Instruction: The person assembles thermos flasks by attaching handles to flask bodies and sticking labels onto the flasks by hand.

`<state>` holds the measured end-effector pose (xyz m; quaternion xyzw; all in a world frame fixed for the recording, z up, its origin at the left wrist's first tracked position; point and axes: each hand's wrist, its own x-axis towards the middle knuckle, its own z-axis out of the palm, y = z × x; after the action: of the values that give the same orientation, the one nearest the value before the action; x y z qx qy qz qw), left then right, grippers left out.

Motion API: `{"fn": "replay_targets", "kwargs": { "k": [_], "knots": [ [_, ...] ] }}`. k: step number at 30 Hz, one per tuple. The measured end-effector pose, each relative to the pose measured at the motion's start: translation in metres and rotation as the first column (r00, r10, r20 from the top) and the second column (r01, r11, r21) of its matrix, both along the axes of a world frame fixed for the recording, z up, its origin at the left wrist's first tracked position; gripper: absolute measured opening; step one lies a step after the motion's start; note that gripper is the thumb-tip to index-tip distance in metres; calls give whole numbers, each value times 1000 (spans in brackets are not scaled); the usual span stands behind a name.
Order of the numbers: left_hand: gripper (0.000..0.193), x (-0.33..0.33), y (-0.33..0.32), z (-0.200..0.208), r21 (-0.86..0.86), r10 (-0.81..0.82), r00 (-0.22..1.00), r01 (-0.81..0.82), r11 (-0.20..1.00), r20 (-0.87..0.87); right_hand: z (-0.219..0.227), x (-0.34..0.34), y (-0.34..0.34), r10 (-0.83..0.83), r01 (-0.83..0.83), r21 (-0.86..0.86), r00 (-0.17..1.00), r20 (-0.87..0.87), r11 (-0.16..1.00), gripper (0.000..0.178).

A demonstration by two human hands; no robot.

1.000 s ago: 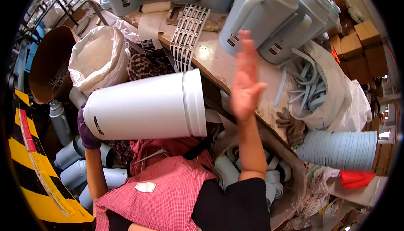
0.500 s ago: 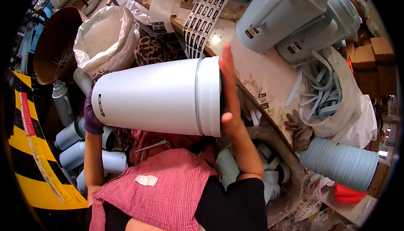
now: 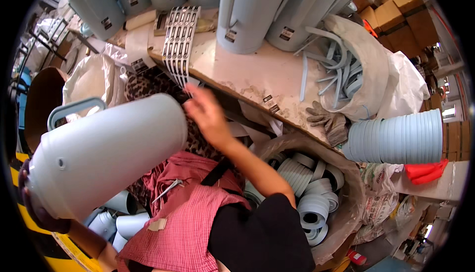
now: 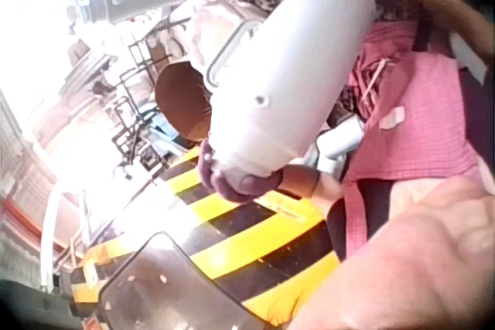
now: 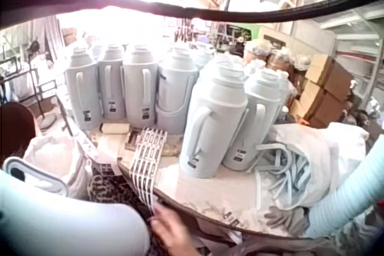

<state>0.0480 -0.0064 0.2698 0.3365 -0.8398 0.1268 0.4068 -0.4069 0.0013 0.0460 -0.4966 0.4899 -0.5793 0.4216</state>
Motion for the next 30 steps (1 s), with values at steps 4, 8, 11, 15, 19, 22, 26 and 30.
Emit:
{"fn": "replay_targets", "kwargs": {
  "k": [4,8,11,15,19,22,26,30],
  "knots": [
    [58,-1,-26,8,279,-95,988,126,952,-120,47,-194,42,-695,549,-485,276,-664,681,37],
    [56,-31,-35,-50,416,33,998,-6,909,-59,34,-332,85,-340,849,-243,-80,-937,469,52],
    [67,-42,-27,-69,452,222,965,-138,881,-137,28,-362,93,-226,898,-78,25,-974,433,67],
    [90,-32,-8,-62,594,329,932,-180,784,-151,41,-357,88,-160,910,-52,16,-987,412,75],
    [99,-29,7,-66,694,395,886,-125,709,-243,54,-364,86,-6,911,147,162,-987,386,74],
    [98,-38,16,-80,613,372,820,-33,790,-435,61,-367,91,-284,867,-60,96,-954,494,60],
    [94,-44,15,-89,544,412,695,-37,839,-589,67,-340,91,-830,837,19,545,-114,547,35],
    [93,-33,12,-86,490,388,693,-57,870,-608,58,-294,78,-857,711,-586,45,-513,388,22]
  ]
}}
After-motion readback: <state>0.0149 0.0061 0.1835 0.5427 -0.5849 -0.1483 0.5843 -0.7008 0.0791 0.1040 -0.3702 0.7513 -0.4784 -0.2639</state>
